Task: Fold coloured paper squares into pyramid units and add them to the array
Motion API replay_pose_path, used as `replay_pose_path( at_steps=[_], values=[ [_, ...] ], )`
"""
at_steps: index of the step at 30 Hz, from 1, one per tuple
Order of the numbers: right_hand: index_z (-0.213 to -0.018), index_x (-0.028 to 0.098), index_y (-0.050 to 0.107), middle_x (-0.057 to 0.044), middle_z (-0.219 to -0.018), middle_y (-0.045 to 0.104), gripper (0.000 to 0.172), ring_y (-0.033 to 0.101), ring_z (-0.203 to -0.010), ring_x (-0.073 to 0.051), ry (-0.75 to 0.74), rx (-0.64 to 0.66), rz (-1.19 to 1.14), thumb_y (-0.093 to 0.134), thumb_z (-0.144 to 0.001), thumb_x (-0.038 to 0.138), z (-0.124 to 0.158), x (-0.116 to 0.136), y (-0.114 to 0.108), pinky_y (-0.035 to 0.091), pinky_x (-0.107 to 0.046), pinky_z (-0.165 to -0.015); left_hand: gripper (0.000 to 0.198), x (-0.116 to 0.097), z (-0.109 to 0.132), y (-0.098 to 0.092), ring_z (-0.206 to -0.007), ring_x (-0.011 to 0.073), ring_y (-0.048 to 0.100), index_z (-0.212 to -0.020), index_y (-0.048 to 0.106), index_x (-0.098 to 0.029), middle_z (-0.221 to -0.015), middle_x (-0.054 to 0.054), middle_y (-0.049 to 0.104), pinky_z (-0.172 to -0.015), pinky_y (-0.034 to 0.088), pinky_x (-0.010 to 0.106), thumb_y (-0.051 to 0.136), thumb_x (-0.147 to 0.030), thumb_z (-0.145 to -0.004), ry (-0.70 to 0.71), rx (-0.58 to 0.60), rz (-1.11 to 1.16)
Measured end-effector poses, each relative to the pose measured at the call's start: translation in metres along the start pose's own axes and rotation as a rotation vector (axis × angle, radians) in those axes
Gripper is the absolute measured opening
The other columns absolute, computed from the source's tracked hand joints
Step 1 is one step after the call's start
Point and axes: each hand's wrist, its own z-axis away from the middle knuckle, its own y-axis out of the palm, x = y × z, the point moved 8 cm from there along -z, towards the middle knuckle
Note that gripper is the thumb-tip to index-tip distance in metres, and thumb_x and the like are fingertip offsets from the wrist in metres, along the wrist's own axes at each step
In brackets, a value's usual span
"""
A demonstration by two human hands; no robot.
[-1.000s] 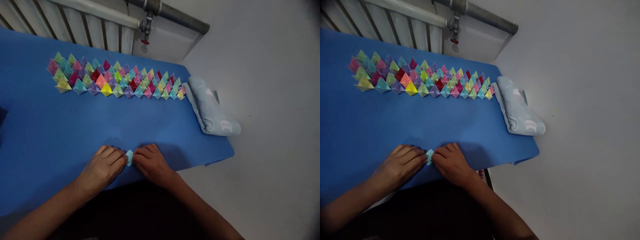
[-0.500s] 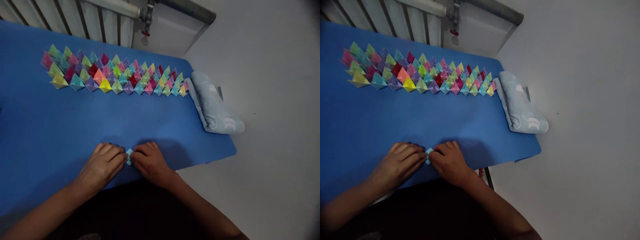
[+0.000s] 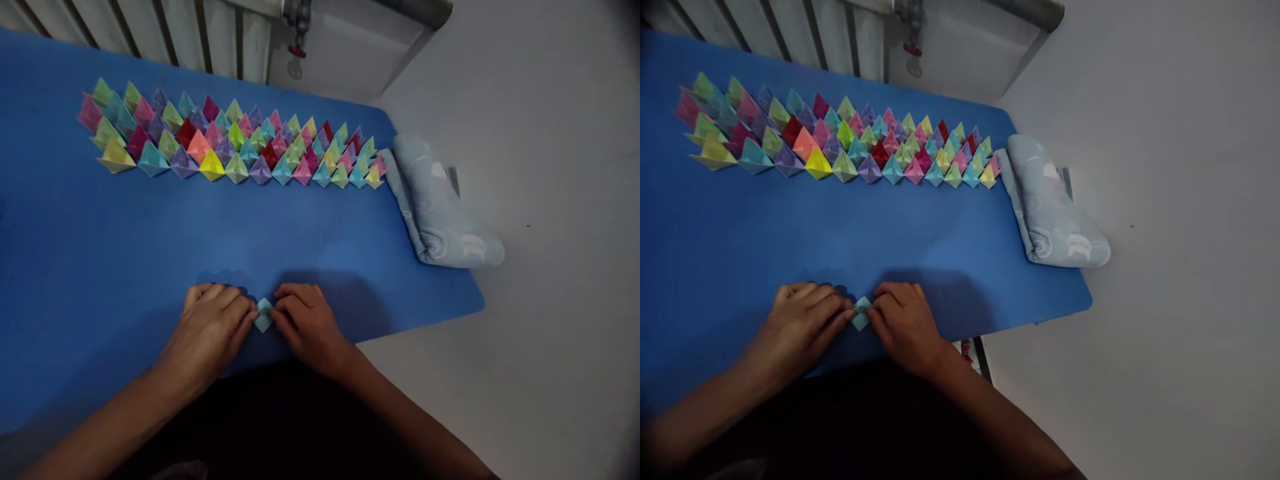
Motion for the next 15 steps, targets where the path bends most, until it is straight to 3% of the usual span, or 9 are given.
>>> replay_pose_path(
  at_steps=[15],
  values=[
    [-0.076,0.018,0.057,-0.006,-0.099,0.067,0.014,0.06,-0.097,-0.018,0.201,0.097,-0.069,0.059,-0.09,0.014,-0.01,-0.006,0.005,0.04,-0.034,-0.085,0.021,0.013,-0.013,0.005,-0.075,0.0251,0.064,-0.074,0.063,-0.021,-0.075,0.002,0.069,-0.08,0.037,0.044,0.053,-0.029,-0.09,-0.265,0.177,-0.053]
  ],
)
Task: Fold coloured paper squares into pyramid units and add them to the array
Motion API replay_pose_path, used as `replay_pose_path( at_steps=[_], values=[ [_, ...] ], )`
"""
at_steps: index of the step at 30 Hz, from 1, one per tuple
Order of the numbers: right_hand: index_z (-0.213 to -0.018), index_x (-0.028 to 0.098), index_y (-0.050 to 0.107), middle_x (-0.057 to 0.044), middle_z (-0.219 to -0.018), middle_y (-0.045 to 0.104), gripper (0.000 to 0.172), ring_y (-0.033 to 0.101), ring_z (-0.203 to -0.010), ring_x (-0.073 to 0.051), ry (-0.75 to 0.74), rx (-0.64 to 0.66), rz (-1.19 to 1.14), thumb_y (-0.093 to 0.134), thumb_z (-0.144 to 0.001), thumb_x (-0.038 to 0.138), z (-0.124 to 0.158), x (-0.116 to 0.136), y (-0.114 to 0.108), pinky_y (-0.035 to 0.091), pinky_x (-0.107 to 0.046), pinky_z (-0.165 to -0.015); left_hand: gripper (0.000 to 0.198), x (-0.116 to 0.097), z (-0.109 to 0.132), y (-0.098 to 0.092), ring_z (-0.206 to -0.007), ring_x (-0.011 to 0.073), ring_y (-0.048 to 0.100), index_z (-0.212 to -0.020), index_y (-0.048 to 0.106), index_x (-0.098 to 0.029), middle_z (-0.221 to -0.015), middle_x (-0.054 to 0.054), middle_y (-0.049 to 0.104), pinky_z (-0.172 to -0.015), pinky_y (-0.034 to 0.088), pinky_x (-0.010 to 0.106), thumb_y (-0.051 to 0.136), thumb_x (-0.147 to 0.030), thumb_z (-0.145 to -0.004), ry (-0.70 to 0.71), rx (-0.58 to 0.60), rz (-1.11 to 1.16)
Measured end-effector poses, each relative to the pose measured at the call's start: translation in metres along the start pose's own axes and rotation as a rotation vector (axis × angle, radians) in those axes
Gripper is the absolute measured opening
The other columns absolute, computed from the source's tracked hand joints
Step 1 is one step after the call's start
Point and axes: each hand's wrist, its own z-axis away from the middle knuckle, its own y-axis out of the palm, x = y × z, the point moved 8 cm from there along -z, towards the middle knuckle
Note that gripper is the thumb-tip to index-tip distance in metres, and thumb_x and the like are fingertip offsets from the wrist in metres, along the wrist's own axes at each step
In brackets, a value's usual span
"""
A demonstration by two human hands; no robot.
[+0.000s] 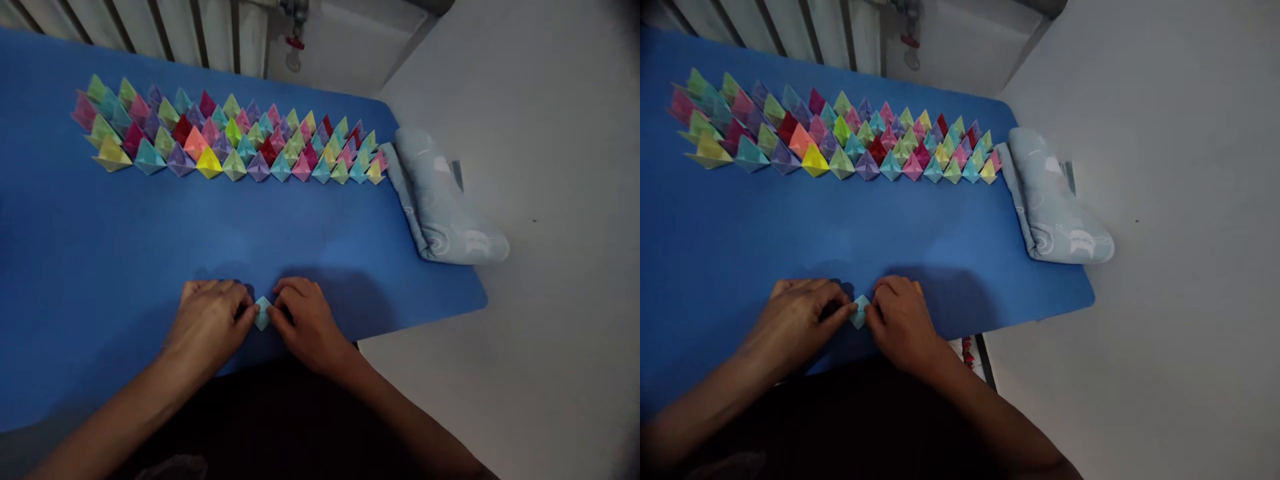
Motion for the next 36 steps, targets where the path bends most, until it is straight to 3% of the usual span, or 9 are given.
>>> replay_pose_path(
  at_steps=[9,14,17,23,30,33,36],
  values=[
    [-0.08,0.02,0.059,-0.002,-0.107,0.064,0.014,0.055,-0.098,-0.018,0.087,-0.016,0.023,0.068,-0.089,0.027,0.002,-0.009,-0.004,0.032,-0.035,-0.085,0.018,0.001,0.005,-0.002,-0.074,0.0245,0.062,-0.08,0.065,-0.02,-0.075,0.002,0.066,-0.078,0.039,0.043,0.057,-0.031,-0.092,0.033,-0.063,-0.032],
    [-0.08,0.02,0.06,-0.003,-0.103,0.064,0.014,0.054,-0.096,-0.018,0.084,0.016,0.084,0.064,-0.091,0.028,0.0,-0.007,-0.001,0.032,-0.034,-0.084,0.025,-0.028,0.03,-0.008,-0.087,0.0239,0.064,-0.104,0.069,-0.018,-0.1,0.007,0.072,-0.083,0.041,0.042,0.044,-0.017,-0.098,0.374,-0.314,-0.127],
    [-0.08,0.019,0.059,-0.003,-0.101,0.065,0.015,0.055,-0.095,-0.018,0.09,0.023,0.101,0.064,-0.091,0.029,0.0,-0.008,0.0,0.034,-0.034,-0.083,0.033,-0.036,0.044,-0.002,-0.089,0.0236,0.064,-0.114,0.067,-0.013,-0.106,0.012,0.072,-0.087,0.042,0.043,0.038,-0.009,-0.098,0.464,-0.348,-0.216],
    [-0.082,0.021,0.061,-0.003,-0.108,0.066,0.008,0.056,-0.098,-0.019,0.074,-0.054,0.034,0.066,-0.087,0.025,0.005,-0.012,-0.004,0.035,-0.035,-0.086,0.041,-0.037,0.051,0.003,-0.097,0.0243,0.064,-0.121,0.064,-0.013,-0.108,0.012,0.072,-0.095,0.041,0.044,0.034,-0.004,-0.095,0.448,-0.358,-0.244],
    [-0.084,0.021,0.062,-0.002,-0.105,0.067,0.006,0.056,-0.098,-0.019,0.076,-0.014,0.024,0.068,-0.086,0.022,0.002,-0.013,-0.005,0.035,-0.037,-0.089,0.045,-0.028,0.054,0.008,-0.101,0.0262,0.064,-0.128,0.061,-0.017,-0.111,0.01,0.072,-0.099,0.041,0.05,0.038,-0.003,-0.092,0.405,-0.315,-0.209],
    [-0.092,0.022,0.065,-0.002,-0.106,0.066,0.005,0.056,-0.099,-0.019,0.05,-0.029,0.036,0.066,-0.087,0.022,0.004,-0.01,-0.005,0.035,-0.037,-0.09,0.046,-0.024,0.058,0.008,-0.105,0.026,0.064,-0.13,0.06,-0.019,-0.115,0.009,0.072,-0.102,0.039,0.051,0.039,-0.003,-0.092,0.4,-0.323,-0.197],
    [-0.103,0.027,0.07,-0.003,-0.11,0.065,0.014,0.055,-0.103,-0.019,-0.021,-0.043,0.078,0.06,-0.093,0.023,0.008,-0.005,-0.005,0.035,-0.037,-0.091,0.042,-0.024,0.063,0.008,-0.107,0.0263,0.064,-0.128,0.061,-0.016,-0.119,0.011,0.071,-0.103,0.039,0.051,0.041,-0.004,-0.093,0.409,-0.348,-0.22]
  ],
)
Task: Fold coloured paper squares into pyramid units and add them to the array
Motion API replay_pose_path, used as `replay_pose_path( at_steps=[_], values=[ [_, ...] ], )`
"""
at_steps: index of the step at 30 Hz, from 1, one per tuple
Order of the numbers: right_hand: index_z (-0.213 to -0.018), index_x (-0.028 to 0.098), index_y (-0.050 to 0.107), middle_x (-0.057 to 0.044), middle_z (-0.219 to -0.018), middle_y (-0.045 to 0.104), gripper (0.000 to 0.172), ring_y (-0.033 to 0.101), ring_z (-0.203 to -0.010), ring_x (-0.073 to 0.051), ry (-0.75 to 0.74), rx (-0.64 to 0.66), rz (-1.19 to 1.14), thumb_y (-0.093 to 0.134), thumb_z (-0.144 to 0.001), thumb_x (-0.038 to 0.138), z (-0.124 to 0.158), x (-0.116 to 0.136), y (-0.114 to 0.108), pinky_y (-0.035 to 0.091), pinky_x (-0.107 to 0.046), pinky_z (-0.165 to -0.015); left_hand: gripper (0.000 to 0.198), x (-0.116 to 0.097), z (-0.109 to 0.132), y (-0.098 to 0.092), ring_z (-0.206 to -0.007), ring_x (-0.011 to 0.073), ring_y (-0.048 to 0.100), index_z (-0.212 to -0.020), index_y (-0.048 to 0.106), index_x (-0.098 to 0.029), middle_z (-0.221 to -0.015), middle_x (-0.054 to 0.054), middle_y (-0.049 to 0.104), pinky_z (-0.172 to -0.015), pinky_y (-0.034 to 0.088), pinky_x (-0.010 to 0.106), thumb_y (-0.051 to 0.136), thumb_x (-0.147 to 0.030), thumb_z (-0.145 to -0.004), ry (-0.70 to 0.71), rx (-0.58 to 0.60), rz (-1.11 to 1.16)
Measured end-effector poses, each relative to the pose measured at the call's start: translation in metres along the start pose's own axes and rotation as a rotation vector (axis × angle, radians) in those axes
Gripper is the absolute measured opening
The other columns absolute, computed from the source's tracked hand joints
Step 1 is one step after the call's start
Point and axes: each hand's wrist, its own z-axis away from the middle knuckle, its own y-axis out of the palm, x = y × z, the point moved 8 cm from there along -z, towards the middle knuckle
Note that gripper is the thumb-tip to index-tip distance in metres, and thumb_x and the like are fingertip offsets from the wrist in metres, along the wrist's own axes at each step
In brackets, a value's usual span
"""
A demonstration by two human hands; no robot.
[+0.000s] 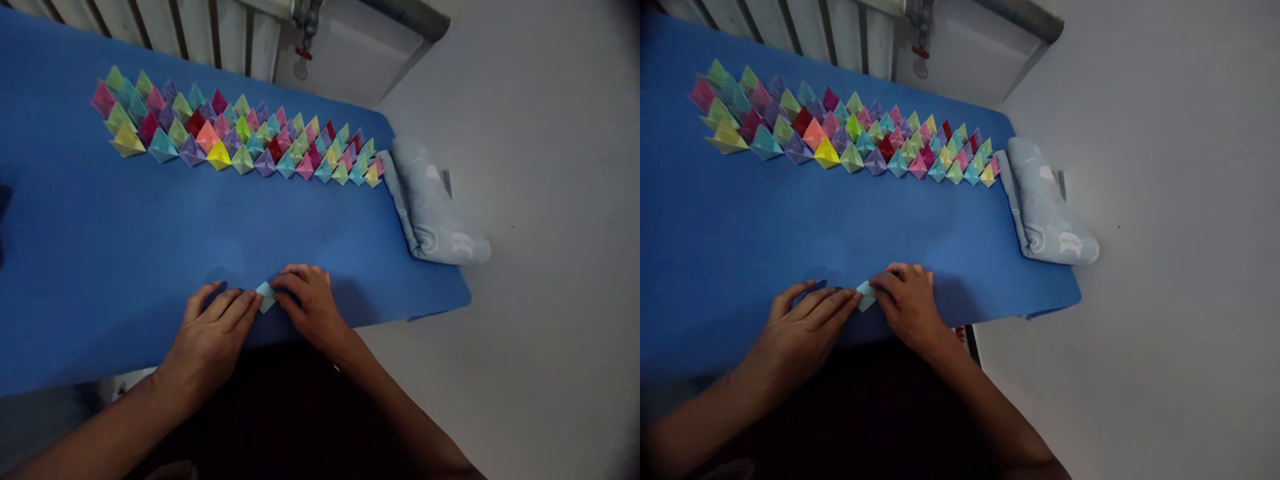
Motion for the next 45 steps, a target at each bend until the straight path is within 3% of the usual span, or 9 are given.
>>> replay_pose_path(
  at_steps=[6,15,20,26,32,37,39,42,45],
  values=[
    [-0.114,0.033,0.071,-0.005,-0.113,0.064,0.028,0.055,-0.103,-0.019,-0.136,0.017,0.094,0.051,-0.099,0.021,0.007,0.005,0.004,0.035,-0.039,-0.089,0.045,0.004,0.005,0.005,-0.111,0.0264,0.063,-0.131,0.059,-0.018,-0.125,0.01,0.069,-0.104,0.04,0.049,0.042,-0.002,-0.091,-0.014,0.033,0.01],
    [-0.123,0.034,0.067,-0.006,-0.123,0.064,0.032,0.053,-0.107,-0.021,-0.218,0.091,0.222,0.047,-0.101,0.023,0.011,0.005,0.005,0.036,-0.04,-0.089,0.046,0.007,-0.003,-0.001,-0.105,0.0286,0.064,-0.126,0.061,-0.012,-0.119,0.014,0.07,-0.094,0.043,0.047,0.035,-0.001,-0.091,0.007,0.052,0.022],
    [-0.125,0.036,0.065,-0.005,-0.126,0.063,0.031,0.052,-0.109,-0.022,-0.234,0.133,0.231,0.047,-0.102,0.026,0.011,0.001,0.006,0.034,-0.041,-0.088,0.045,0.011,-0.003,-0.004,-0.107,0.0269,0.062,-0.127,0.06,-0.016,-0.12,0.01,0.071,-0.094,0.041,0.044,0.037,-0.003,-0.092,0.019,0.072,0.042],
    [-0.125,0.038,0.064,-0.004,-0.126,0.062,0.033,0.052,-0.108,-0.022,-0.24,0.12,0.228,0.045,-0.102,0.025,0.011,0.0,0.006,0.034,-0.04,-0.086,0.043,0.011,0.001,-0.003,-0.109,0.0275,0.063,-0.129,0.061,-0.016,-0.12,0.012,0.07,-0.092,0.043,0.043,0.04,-0.006,-0.094,0.012,0.075,0.039],
    [-0.127,0.037,0.063,-0.005,-0.128,0.06,0.036,0.051,-0.104,-0.023,-0.294,0.075,0.232,0.045,-0.1,0.022,0.015,0.002,0.003,0.035,-0.04,-0.085,0.035,0.007,-0.008,-0.004,-0.102,0.0273,0.064,-0.118,0.066,-0.013,-0.113,0.013,0.072,-0.085,0.048,0.043,0.041,-0.008,-0.093,-0.023,0.045,0.01],
    [-0.125,0.035,0.064,-0.007,-0.125,0.063,0.036,0.052,-0.096,-0.024,-0.335,0.068,0.292,0.051,-0.095,0.019,0.016,0.008,0.003,0.036,-0.04,-0.079,0.032,0.017,-0.041,0.005,-0.101,0.0243,0.064,-0.116,0.065,-0.015,-0.118,0.013,0.068,-0.088,0.052,0.042,0.05,-0.013,-0.088,-0.13,0.147,0.174],
    [-0.122,0.033,0.066,-0.007,-0.122,0.065,0.035,0.053,-0.094,-0.024,-0.344,0.048,0.293,0.053,-0.093,0.018,0.016,0.011,0.001,0.038,-0.039,-0.078,0.032,0.017,-0.056,0.012,-0.096,0.0223,0.065,-0.11,0.069,-0.018,-0.108,0.01,0.069,-0.086,0.052,0.038,0.05,-0.009,-0.085,-0.123,0.246,0.209],
    [-0.117,0.031,0.068,-0.007,-0.116,0.067,0.038,0.056,-0.093,-0.024,-0.329,-0.045,0.262,0.054,-0.088,0.011,0.017,0.011,-0.004,0.042,-0.039,-0.078,0.026,0.014,-0.07,0.021,-0.087,0.0207,0.065,-0.092,0.072,-0.018,-0.093,0.007,0.069,-0.081,0.052,0.034,0.05,-0.008,-0.084,-0.103,0.421,0.236],
    [-0.116,0.032,0.068,-0.007,-0.113,0.069,0.041,0.062,-0.097,-0.024,-0.343,-0.127,0.177,0.052,-0.087,0.009,0.018,0.004,-0.008,0.049,-0.04,-0.079,0.027,0.016,-0.073,0.019,-0.092,0.0226,0.066,-0.094,0.072,-0.018,-0.096,0.01,0.07,-0.083,0.051,0.035,0.05,-0.008,-0.082,-0.171,0.457,0.242]
  ],
)
